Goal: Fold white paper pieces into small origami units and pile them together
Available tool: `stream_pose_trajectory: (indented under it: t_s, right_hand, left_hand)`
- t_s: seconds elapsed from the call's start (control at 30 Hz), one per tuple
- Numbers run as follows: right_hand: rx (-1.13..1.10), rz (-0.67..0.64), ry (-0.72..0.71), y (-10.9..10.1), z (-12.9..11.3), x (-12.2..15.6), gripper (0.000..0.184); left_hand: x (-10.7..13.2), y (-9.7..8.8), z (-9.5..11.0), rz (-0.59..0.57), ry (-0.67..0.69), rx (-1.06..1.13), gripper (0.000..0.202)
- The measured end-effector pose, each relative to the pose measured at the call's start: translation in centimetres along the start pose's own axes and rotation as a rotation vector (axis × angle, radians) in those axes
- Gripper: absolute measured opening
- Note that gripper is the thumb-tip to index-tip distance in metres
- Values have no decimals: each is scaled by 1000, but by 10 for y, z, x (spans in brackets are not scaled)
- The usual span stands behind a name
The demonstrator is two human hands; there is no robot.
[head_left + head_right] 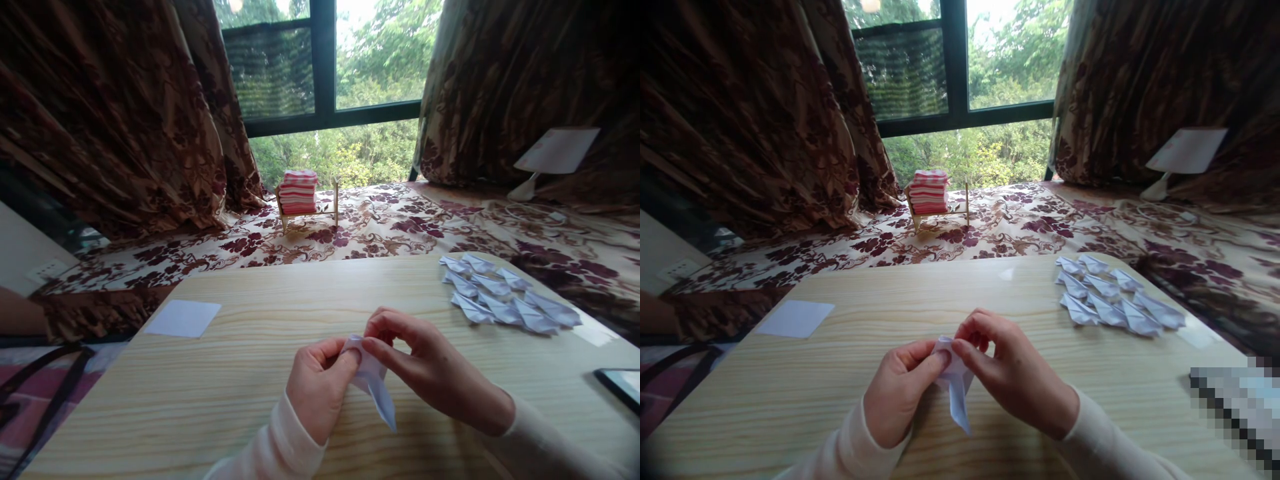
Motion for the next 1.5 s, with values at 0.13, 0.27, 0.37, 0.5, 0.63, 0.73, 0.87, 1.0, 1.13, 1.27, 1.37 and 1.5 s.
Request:
stream_pose_trajectory:
  t_s: [0.13,0.27,0.37,0.5,0.63,0.73,0.87,1.0,1.13,1.27,1.37,1.5]
  right_hand:
    - [9,-8,-22,1,-1,1,18]
    - [5,-27,2,1,-2,3,19]
    - [1,-58,27,2,-2,3,23]
    - [9,-41,2,1,-4,3,24]
    - [35,-26,-14,-2,-4,2,25]
    - [61,-41,-15,-5,-3,1,26]
    - [106,-120,-6,-4,-1,0,29]
    - [76,-132,10,-4,-1,0,30]
    - [-73,17,115,-13,-3,-2,34]
    - [-254,-2,184,-14,0,-1,43]
    - [-259,22,150,-9,5,1,39]
    - [-137,133,-1,-5,7,1,19]
  left_hand:
    - [-3,-4,-1,67,49,-10,26]
    - [-4,-10,-1,122,188,-106,20]
    - [-4,-11,2,141,266,-149,19]
    - [-5,-11,6,100,169,-119,18]
    - [-7,-13,9,-2,24,-118,18]
    - [-7,-14,10,-57,10,-140,18]
    - [-7,-13,8,-131,-31,-136,15]
    - [-9,-14,5,10,5,-161,15]
    - [-15,-20,0,187,35,-9,22]
    - [-20,-22,-11,255,-89,231,39]
    - [-18,-19,-15,238,-154,294,39]
    - [-10,-12,-10,165,-96,123,30]
Point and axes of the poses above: each hand's wrist, its own x-axis away from the middle knuckle, its own y-axis out of the palm, z = x × y, the point moved 2 cm from there along -x, towards the middle knuckle, and after that the axes turned 8 degrees about z, right-handed, at the moved point
